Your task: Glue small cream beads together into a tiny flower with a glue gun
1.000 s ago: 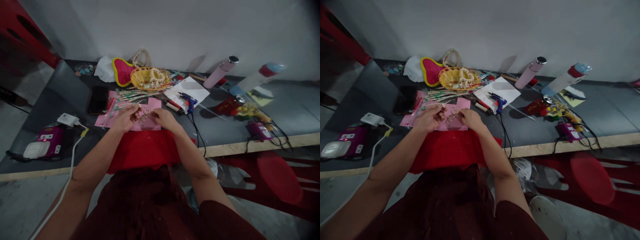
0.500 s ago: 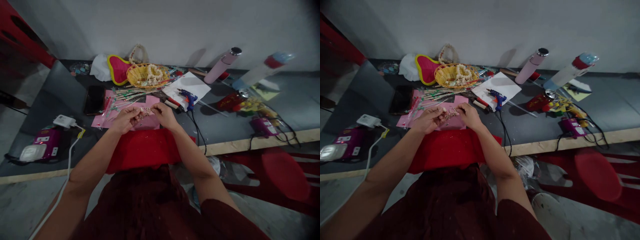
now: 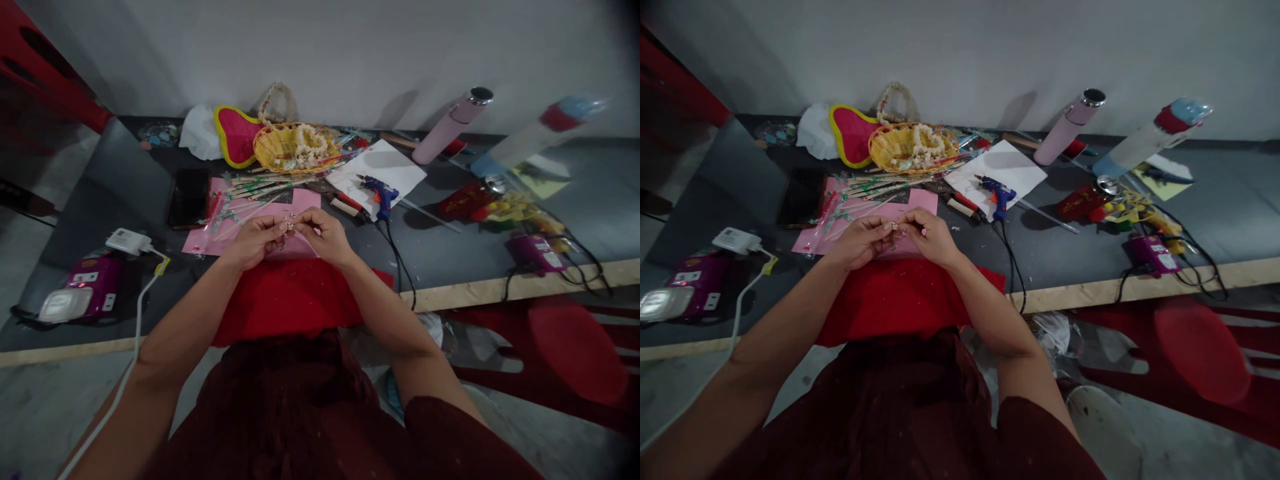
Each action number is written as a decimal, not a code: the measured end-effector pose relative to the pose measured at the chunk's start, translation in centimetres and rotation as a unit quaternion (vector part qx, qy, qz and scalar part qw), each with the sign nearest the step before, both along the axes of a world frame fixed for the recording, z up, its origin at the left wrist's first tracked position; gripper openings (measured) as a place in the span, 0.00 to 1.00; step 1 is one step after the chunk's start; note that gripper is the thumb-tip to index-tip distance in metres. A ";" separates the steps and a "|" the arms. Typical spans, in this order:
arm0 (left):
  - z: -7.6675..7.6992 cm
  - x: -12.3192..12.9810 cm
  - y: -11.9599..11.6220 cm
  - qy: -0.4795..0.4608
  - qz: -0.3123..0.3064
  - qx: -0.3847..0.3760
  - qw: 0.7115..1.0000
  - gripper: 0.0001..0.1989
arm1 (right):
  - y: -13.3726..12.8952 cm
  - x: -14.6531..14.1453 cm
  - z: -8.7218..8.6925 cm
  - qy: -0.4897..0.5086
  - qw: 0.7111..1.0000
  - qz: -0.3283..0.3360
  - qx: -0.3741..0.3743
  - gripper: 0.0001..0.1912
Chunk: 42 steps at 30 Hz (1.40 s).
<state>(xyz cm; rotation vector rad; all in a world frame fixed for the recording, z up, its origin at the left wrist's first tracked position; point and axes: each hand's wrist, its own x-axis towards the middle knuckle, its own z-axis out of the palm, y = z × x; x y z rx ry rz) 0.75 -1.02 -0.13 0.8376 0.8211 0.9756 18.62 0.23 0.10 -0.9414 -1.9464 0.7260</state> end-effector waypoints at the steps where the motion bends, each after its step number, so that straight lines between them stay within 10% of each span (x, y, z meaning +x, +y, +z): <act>1: 0.0 0.0 0.0 0.003 0.000 0.000 1.000 0.11 | 0.0 0.0 0.0 0.005 1.000 0.002 0.000 0.07; 20: 0.0 -0.2 0.0 0.008 -0.002 0.000 1.000 0.11 | -0.3 0.1 0.2 -0.015 1.000 0.017 0.006 0.07; 28: 0.2 -0.2 0.1 0.012 0.011 -0.009 1.000 0.12 | 0.1 0.7 0.4 0.036 0.998 0.053 -0.012 0.21; 42: 0.3 -0.1 -0.1 0.014 -0.015 0.000 1.000 0.14 | 0.0 0.0 0.0 -0.003 0.999 0.039 0.034 0.13</act>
